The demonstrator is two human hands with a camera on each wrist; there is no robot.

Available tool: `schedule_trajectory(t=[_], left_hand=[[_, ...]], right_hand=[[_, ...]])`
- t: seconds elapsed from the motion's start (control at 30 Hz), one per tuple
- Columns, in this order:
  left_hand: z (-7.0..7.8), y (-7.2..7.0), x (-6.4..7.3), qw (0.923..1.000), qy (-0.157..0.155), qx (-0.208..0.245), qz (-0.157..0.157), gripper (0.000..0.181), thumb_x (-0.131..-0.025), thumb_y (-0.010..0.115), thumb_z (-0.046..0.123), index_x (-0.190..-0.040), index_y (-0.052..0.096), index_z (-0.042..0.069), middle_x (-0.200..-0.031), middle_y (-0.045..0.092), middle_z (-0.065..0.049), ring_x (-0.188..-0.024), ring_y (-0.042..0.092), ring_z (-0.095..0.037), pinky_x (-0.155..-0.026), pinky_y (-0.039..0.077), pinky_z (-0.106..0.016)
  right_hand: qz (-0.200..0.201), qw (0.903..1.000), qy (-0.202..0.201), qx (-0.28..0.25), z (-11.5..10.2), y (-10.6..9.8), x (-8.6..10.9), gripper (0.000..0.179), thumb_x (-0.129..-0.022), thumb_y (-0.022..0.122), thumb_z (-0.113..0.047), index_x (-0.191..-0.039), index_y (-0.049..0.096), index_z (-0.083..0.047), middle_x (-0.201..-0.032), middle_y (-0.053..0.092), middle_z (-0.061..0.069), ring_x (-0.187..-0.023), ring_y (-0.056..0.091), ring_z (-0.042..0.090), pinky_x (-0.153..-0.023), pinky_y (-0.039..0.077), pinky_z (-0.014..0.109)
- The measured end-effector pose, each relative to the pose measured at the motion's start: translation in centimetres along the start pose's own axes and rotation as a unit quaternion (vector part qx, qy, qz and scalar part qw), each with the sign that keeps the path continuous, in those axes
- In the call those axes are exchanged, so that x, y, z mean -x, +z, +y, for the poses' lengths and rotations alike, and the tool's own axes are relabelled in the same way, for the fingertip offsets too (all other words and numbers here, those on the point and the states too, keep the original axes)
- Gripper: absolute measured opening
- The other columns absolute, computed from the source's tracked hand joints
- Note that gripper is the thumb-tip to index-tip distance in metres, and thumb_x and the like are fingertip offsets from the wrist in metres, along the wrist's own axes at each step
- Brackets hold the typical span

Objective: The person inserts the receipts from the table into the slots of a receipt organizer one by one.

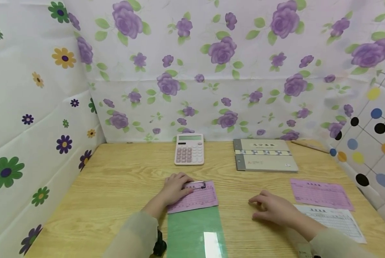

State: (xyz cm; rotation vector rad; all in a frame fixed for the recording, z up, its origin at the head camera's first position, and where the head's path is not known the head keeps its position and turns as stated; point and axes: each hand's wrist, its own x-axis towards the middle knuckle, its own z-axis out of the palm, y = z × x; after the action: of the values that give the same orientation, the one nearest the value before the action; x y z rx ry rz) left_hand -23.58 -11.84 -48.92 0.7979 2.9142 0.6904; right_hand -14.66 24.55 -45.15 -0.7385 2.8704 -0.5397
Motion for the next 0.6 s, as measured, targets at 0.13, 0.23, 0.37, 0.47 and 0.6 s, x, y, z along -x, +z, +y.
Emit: schedule_trajectory(t=[0.13,0.23,0.37,0.47,0.6], left_hand=[[0.0,0.0,-0.1,1.0000,-0.002,-0.002,-0.001,0.035,-0.090,0.060,0.041,-0.120,0.059,0.024,-0.118,0.052,0.003,-0.106,0.043,-0.020,-0.090,0.028,-0.046],[0.1,0.0,-0.1,1.0000,-0.002,-0.004,-0.003,0.035,-0.090,0.059,0.041,-0.120,0.059,0.024,-0.118,0.052,0.003,-0.105,0.043,-0.020,-0.090,0.028,-0.046],[0.3,-0.1,-0.1,1.0000,-0.001,-0.002,-0.002,0.035,-0.090,0.060,0.041,-0.121,0.059,0.023,-0.118,0.052,0.003,-0.104,0.043,-0.020,-0.089,0.028,-0.044],[0.3,-0.1,-0.1,1.0000,0.000,-0.003,-0.001,0.035,-0.090,0.060,0.040,-0.121,0.059,0.023,-0.118,0.052,0.003,-0.104,0.043,-0.020,-0.088,0.029,-0.043],[0.2,-0.1,-0.1,1.0000,-0.001,-0.004,-0.002,0.035,-0.090,0.060,0.041,-0.121,0.059,0.023,-0.117,0.052,0.003,-0.104,0.043,-0.020,-0.088,0.029,-0.043]], right_hand=[[-0.015,0.9998,-0.005,-0.009,1.4,-0.7,1.7,0.050,-0.079,0.066,-0.053,-0.114,0.066,-0.017,-0.097,0.053,-0.007,-0.078,0.050,0.004,-0.063,0.043,0.027],[-0.030,0.9994,0.005,-0.016,2.7,-1.3,3.2,0.051,-0.078,0.067,-0.054,-0.114,0.065,-0.018,-0.097,0.052,-0.006,-0.074,0.046,0.003,-0.060,0.041,0.024],[-0.042,0.9988,0.025,-0.009,4.3,-2.1,5.4,0.054,-0.076,0.067,-0.057,-0.114,0.065,-0.019,-0.098,0.051,-0.007,-0.072,0.044,0.001,-0.058,0.039,0.024],[-0.043,0.9988,0.022,0.007,5.5,-2.5,6.9,0.056,-0.074,0.066,-0.059,-0.113,0.066,-0.019,-0.100,0.051,-0.007,-0.073,0.043,0.000,-0.057,0.039,0.024],[-0.048,0.9980,0.026,0.030,7.0,-3.1,8.8,0.057,-0.074,0.064,-0.062,-0.114,0.065,-0.021,-0.104,0.050,-0.006,-0.077,0.046,-0.002,-0.058,0.041,0.025]])
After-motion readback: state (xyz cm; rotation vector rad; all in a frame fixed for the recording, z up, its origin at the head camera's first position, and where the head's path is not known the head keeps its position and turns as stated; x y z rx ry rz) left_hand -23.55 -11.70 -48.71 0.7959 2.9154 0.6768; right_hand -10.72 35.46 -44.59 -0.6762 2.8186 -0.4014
